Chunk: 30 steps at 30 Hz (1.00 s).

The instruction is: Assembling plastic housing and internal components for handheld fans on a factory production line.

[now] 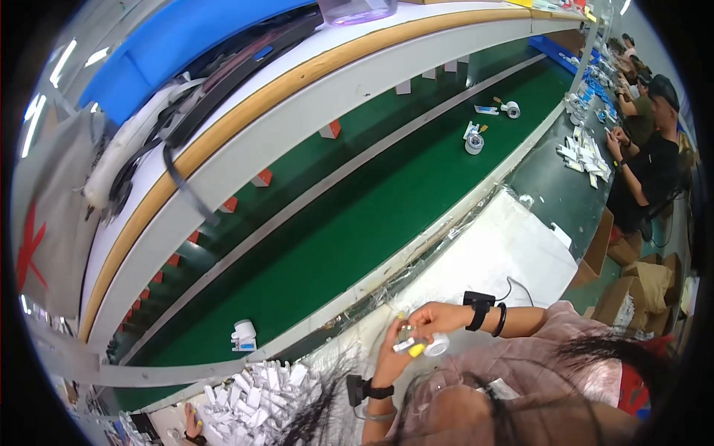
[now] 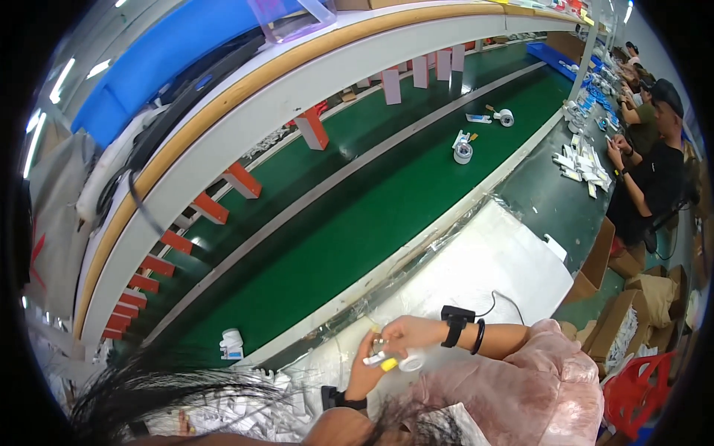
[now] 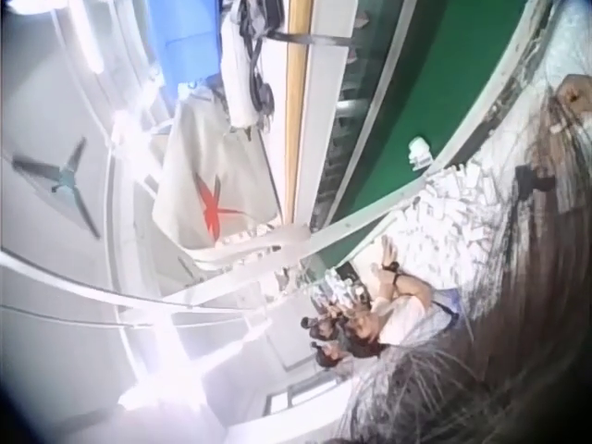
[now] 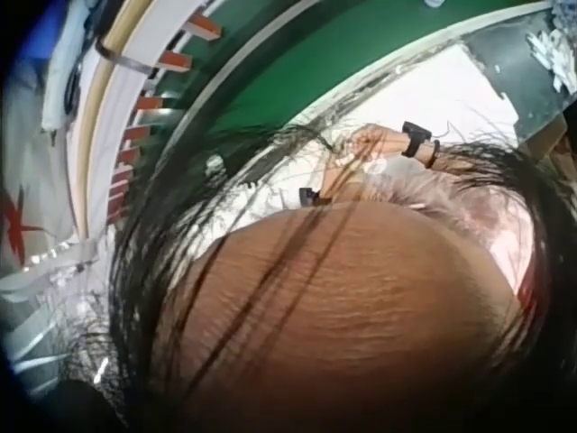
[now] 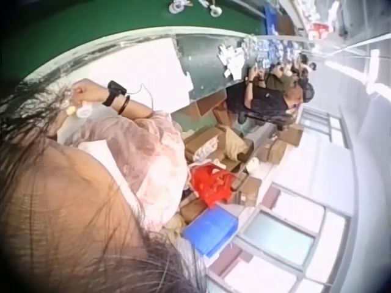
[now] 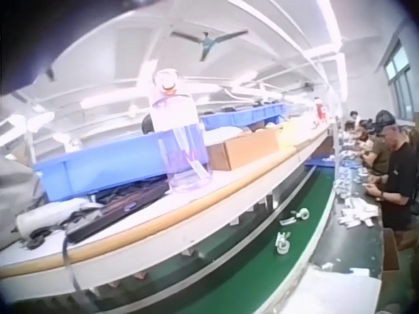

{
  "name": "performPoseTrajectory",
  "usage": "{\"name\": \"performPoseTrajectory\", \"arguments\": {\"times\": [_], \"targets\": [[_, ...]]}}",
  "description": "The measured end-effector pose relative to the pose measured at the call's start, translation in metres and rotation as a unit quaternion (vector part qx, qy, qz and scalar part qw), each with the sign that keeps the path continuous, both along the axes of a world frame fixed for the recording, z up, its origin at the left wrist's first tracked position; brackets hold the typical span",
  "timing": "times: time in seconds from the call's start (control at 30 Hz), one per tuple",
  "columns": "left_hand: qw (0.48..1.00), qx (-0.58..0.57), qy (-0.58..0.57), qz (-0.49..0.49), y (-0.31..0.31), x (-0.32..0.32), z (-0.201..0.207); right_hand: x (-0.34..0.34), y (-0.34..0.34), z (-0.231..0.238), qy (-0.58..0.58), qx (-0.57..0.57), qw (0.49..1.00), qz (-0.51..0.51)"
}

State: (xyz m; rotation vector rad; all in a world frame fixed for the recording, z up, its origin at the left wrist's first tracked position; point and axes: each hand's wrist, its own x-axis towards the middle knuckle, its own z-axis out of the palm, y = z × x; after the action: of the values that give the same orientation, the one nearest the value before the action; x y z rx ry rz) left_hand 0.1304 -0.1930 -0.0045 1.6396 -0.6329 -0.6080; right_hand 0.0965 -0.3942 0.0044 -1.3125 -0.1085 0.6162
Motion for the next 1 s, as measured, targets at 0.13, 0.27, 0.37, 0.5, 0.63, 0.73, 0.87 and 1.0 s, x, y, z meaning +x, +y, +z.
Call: {"name": "performPoseTrajectory", "arguments": {"times": [0.13,0.27,0.37,0.5,0.63,0.73,0.87,1.0], "targets": [[0.992,-0.037,0.113,0.049,0.013,-0.035,-0.014,-0.018,0.018,0.017,0.007,-0.019,1.0,0.001],[0.984,-0.086,0.086,0.133,0.023,-0.064,0.005,-0.036,0.022,0.031,-0.016,-0.085,0.996,0.019],[0.957,-0.108,0.221,0.153,0.031,-0.071,0.003,-0.046,0.025,0.033,-0.025,-0.077,0.997,0.015],[0.917,-0.189,0.334,0.107,0.046,-0.081,0.031,-0.057,0.022,0.044,-0.095,-0.182,0.974,0.1],[0.986,0.025,0.155,0.06,0.048,-0.091,0.053,-0.076,0.023,0.049,-0.273,-0.309,0.909,0.068],[0.983,-0.025,0.148,0.105,0.038,-0.106,0.047,-0.088,0.036,0.046,-0.396,-0.416,0.817,-0.051],[0.971,-0.114,0.163,0.134,0.036,-0.106,0.042,-0.098,0.044,0.057,-0.427,-0.419,0.783,-0.17],[0.951,-0.141,0.214,0.175,0.027,-0.116,0.064,-0.105,0.05,0.067,-0.507,-0.381,0.746,-0.204]]}}
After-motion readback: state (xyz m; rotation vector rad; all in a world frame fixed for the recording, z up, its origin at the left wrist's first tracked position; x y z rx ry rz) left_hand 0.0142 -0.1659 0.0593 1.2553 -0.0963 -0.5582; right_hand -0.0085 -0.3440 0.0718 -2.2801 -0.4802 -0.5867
